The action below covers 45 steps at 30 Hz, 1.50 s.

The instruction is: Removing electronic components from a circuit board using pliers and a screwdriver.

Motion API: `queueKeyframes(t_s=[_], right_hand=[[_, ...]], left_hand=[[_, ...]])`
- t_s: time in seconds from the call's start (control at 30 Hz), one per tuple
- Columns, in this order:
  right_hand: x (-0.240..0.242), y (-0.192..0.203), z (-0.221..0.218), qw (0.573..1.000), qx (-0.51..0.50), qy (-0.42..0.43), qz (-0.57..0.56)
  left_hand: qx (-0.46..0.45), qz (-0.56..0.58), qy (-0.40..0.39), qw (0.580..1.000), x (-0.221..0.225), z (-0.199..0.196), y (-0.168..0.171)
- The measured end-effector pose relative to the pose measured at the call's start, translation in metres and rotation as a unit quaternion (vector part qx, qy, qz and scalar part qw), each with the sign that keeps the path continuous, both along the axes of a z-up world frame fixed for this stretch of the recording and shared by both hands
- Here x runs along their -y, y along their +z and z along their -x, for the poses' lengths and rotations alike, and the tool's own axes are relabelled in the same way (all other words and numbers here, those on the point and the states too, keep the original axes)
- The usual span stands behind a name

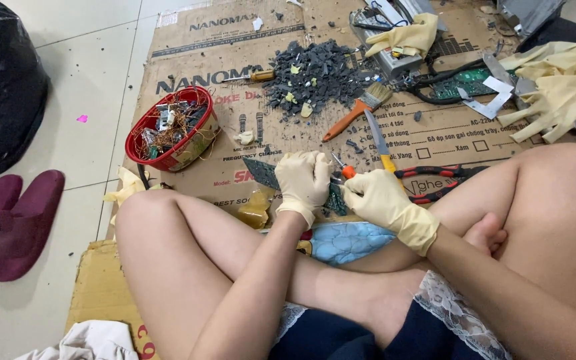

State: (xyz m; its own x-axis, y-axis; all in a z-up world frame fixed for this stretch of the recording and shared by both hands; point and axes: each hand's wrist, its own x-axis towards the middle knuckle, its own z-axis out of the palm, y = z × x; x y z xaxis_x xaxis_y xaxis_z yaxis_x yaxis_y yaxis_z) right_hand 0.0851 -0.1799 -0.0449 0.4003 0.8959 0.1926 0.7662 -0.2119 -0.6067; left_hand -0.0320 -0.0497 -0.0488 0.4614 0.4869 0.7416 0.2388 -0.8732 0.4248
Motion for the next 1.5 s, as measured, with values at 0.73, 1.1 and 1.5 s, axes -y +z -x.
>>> queueKeyframes(t_s=[0.73,1.1,1.5], right_hand=[[-0.007,-0.001,0.009,0.902,0.326,0.053,-0.277],[-0.014,-0.027,-0.017,0.978,-0.123,-0.155,0.066],[-0.018,-0.022,-0.022,0.886,-0.45,-0.1,0.047]], left_hand=[[0.016,0.07,-0.022,0.997,-0.008,0.01,0.007],[0.008,0.07,-0.012,0.997,-0.007,0.008,0.003],[0.044,0.099,-0.04,0.993,-0.007,0.014,0.007]])
